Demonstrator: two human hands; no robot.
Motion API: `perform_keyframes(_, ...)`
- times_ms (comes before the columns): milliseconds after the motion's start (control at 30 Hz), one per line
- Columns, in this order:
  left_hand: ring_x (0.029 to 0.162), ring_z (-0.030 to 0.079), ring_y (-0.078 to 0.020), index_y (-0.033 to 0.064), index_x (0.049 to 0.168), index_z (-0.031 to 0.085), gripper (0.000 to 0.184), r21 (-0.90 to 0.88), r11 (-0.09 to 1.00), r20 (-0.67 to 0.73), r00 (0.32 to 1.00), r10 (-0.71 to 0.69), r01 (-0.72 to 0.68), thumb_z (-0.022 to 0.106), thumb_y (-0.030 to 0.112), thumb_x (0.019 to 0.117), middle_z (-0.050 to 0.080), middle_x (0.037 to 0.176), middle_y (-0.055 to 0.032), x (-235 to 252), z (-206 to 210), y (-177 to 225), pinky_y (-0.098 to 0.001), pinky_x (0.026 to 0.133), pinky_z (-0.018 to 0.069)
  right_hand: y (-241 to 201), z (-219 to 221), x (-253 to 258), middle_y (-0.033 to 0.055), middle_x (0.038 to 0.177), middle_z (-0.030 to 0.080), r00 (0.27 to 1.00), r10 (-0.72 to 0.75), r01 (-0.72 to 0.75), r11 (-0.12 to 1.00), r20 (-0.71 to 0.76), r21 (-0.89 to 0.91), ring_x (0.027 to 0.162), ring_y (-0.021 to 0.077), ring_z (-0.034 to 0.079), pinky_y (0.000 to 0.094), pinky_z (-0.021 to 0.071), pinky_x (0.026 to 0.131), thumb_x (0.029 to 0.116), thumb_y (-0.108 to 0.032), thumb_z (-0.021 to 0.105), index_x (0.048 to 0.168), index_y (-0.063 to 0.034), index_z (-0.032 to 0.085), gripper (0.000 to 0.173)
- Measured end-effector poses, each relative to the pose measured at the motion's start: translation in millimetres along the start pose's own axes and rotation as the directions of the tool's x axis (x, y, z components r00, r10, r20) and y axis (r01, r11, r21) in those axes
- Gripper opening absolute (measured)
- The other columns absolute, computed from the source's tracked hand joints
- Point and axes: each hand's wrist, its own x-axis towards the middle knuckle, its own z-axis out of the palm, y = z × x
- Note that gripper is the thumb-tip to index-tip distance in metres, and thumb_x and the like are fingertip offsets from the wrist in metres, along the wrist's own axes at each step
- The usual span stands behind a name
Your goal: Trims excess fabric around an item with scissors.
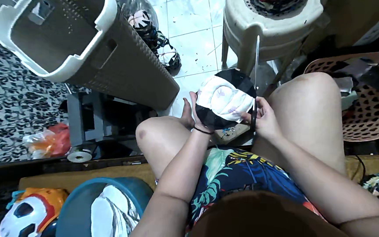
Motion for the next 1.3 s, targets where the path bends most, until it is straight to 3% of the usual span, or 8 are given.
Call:
perform_keyframes(100,0.106,0.07,-0.0147,0.016,0.117,0.071,0.059,-0.02,0.997,-0.009,0.997,0.073,-0.073,0.04,0.064,0.1005,0.074,0.111,-0.0039,-5,32,20,-0.036,0.092,0.0578,0,-1,-7,0.0046,0.08,0.067,0.997,0.022,-0.025,0.999,0.079,0.038,0.056,0.0135,0.065,0.03,0.0606,0.054,0.0961,0.001,0.063,0.139,-0.0063,0.045,0.047)
perform_keyframes(267,0.103,0.07,-0.0265,0.0156,0.113,0.064,0.072,-0.101,0.991,-0.444,0.895,0.033,-0.087,0.014,0.066,0.1011,0.072,0.11,-0.0096,-27,60,21,-0.0486,0.083,0.0597,10,8,-15,0.004,0.087,0.066,0.973,0.057,-0.048,0.998,0.224,-0.046,0.065,0.0123,0.067,0.0291,0.0617,0.063,0.0971,-0.014,0.065,0.14,-0.0016,0.045,0.049)
perform_keyframes(333,0.138,0.046,-0.0453,0.0069,0.148,0.044,0.085,-0.204,0.979,-0.19,0.982,-0.016,-0.023,0.019,0.072,0.0986,0.048,0.15,-0.0238,-18,60,27,-0.0676,0.11,0.0403,12,10,-14,0.0039,0.093,0.064,0.956,0.071,-0.04,0.993,0.285,-0.114,0.074,0.0118,0.068,0.0285,0.0616,0.071,0.0968,-0.023,0.065,0.142,-0.0012,0.045,0.054)
perform_keyframes(400,0.142,0.041,-0.0477,0.0083,0.151,0.041,0.099,-0.199,0.979,-0.142,0.987,-0.078,0.049,0.022,0.084,0.0898,0.042,0.155,-0.0239,-15,50,36,-0.0697,0.112,0.0358,14,10,-12,0.003,0.097,0.063,0.94,0.073,-0.011,0.983,0.334,-0.183,0.081,0.0094,0.067,0.0266,0.0593,0.075,0.0947,-0.031,0.066,0.144,-0.0018,0.043,0.061)
perform_keyframes(600,0.122,0.06,-0.0414,0.011,0.131,0.06,0.089,-0.088,0.989,-0.175,0.976,-0.131,0.117,0.03,0.083,0.0891,0.065,0.129,-0.0205,-21,39,50,-0.0664,0.1,0.0482,11,9,-10,0.0071,0.115,0.061,0.909,0.121,0.019,0.944,0.399,-0.329,0.097,0.009,0.063,0.0264,0.0549,0.086,0.0897,-0.048,0.068,0.154,-0.0016,0.035,0.086)
perform_keyframes(767,0.088,0.073,-0.0204,0.0227,0.096,0.073,0.083,0.007,0.992,-0.235,0.964,-0.121,0.126,0.018,0.085,0.0903,0.076,0.095,-0.0053,-32,36,45,-0.0415,0.071,0.0616,9,12,-9,0.0021,0.104,0.063,0.934,0.039,0.056,0.966,0.355,-0.254,0.087,0.0071,0.066,0.0244,0.0585,0.077,0.0884,-0.047,0.071,0.153,-0.0073,0.041,0.082)
perform_keyframes(1067,0.09,0.074,-0.0238,0.0207,0.1,0.073,0.091,-0.081,0.957,-0.076,0.956,-0.285,0.278,0.032,0.098,0.0745,0.076,0.098,-0.0087,-24,3,35,-0.0448,0.071,0.0612,7,7,-13,0.0019,0.096,0.063,0.964,-0.006,0.071,0.969,0.265,-0.237,0.075,0.0077,0.067,0.0261,0.061,0.068,0.089,-0.039,0.073,0.15,-0.0057,0.047,0.074)
perform_keyframes(1300,0.091,0.074,-0.0213,0.0233,0.1,0.073,0.085,0.024,0.979,-0.096,0.975,-0.199,0.202,0.025,0.091,0.0843,0.077,0.099,-0.0059,-30,27,41,-0.0425,0.072,0.0621,5,4,-11,0.0015,0.096,0.063,0.961,0.001,0.086,0.95,0.277,-0.301,0.074,0.0061,0.064,0.0246,0.0581,0.067,0.0885,-0.046,0.072,0.15,-0.0037,0.044,0.08)
